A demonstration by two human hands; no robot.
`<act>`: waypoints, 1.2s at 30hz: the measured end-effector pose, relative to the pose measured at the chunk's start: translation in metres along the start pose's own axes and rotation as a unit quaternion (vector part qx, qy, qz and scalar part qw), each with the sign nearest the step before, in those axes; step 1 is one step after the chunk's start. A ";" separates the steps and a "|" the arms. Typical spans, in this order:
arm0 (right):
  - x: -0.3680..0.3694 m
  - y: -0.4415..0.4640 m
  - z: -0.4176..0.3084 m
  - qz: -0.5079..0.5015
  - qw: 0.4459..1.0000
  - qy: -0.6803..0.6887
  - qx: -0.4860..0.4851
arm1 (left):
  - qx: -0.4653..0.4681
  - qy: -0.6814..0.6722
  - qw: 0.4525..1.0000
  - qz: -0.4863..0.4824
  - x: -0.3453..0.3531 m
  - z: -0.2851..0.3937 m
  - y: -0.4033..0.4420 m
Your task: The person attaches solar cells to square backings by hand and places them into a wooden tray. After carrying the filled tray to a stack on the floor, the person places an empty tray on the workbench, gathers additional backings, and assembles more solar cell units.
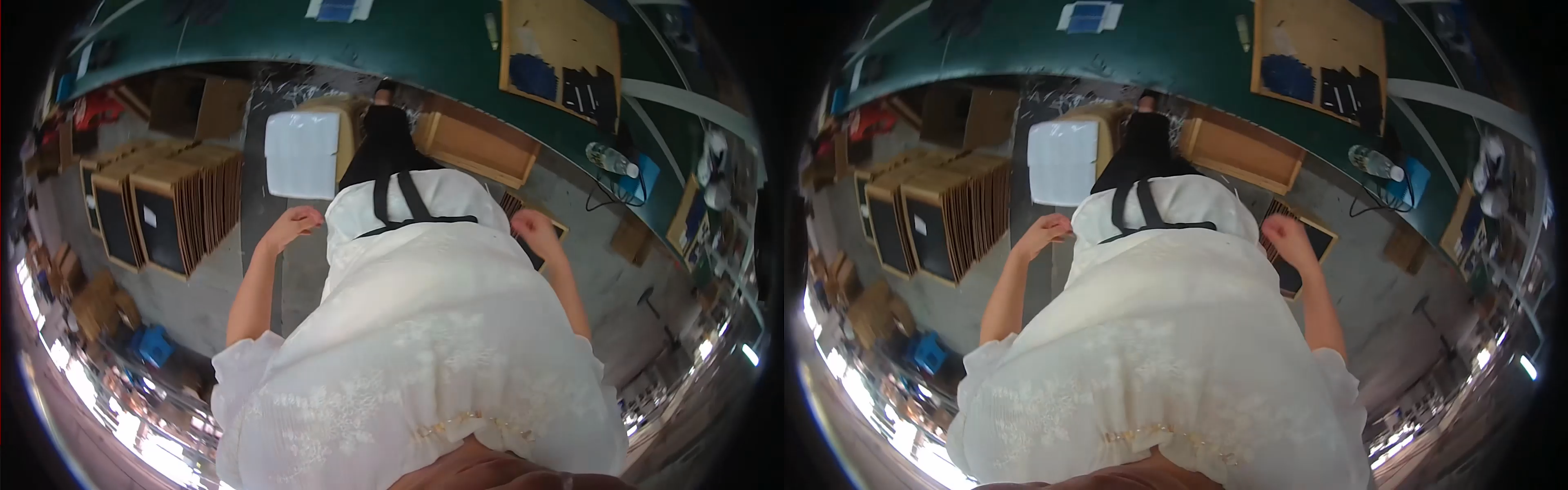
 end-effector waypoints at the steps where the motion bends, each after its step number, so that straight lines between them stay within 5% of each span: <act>1: -0.019 0.018 -0.038 0.049 0.992 0.117 -0.022 | 0.016 -0.022 0.999 0.041 -0.011 0.020 -0.004; 3: -0.051 0.047 -0.106 0.067 0.941 0.332 0.003 | 0.027 -0.094 0.995 -0.009 -0.014 0.070 -0.011; 6: -0.066 0.093 -0.205 -0.010 0.929 0.332 -0.165 | 0.038 -0.113 0.993 -0.019 -0.021 0.132 -0.008; 9: -0.074 0.132 -0.249 -0.096 0.974 0.164 -0.121 | 0.031 -0.101 0.994 -0.016 -0.048 0.160 0.001; 12: -0.066 0.156 -0.227 -0.078 0.967 0.223 -0.095 | -0.001 -0.095 0.995 0.013 -0.078 0.175 0.001; 16: -0.082 0.170 -0.187 0.070 0.923 0.380 0.007 | -0.050 -0.052 0.997 0.013 -0.110 0.180 0.014; 21: -0.069 0.156 -0.255 -0.062 0.936 0.339 -0.070 | -0.044 -0.016 0.998 0.043 -0.140 0.181 0.038; 29: -0.073 0.154 -0.181 0.141 0.921 0.360 -0.040 | -0.053 -0.034 0.995 0.073 -0.125 0.147 0.037; 32: -0.076 0.141 -0.168 0.159 0.897 0.412 0.021 | -0.053 -0.053 0.994 0.082 -0.106 0.131 0.028; 36: -0.094 0.120 -0.156 0.184 0.895 0.407 -0.018 | -0.016 -0.067 0.991 0.112 -0.084 0.118 0.016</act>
Point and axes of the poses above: each hand's wrist, its own y-axis towards the middle knuckle, its own x-axis out of the palm, z = x × y, the point moved 4 cm from there along y, towards the middle knuckle, and after that the axes turned 12 degrees about -x, right-handed, at the moved point
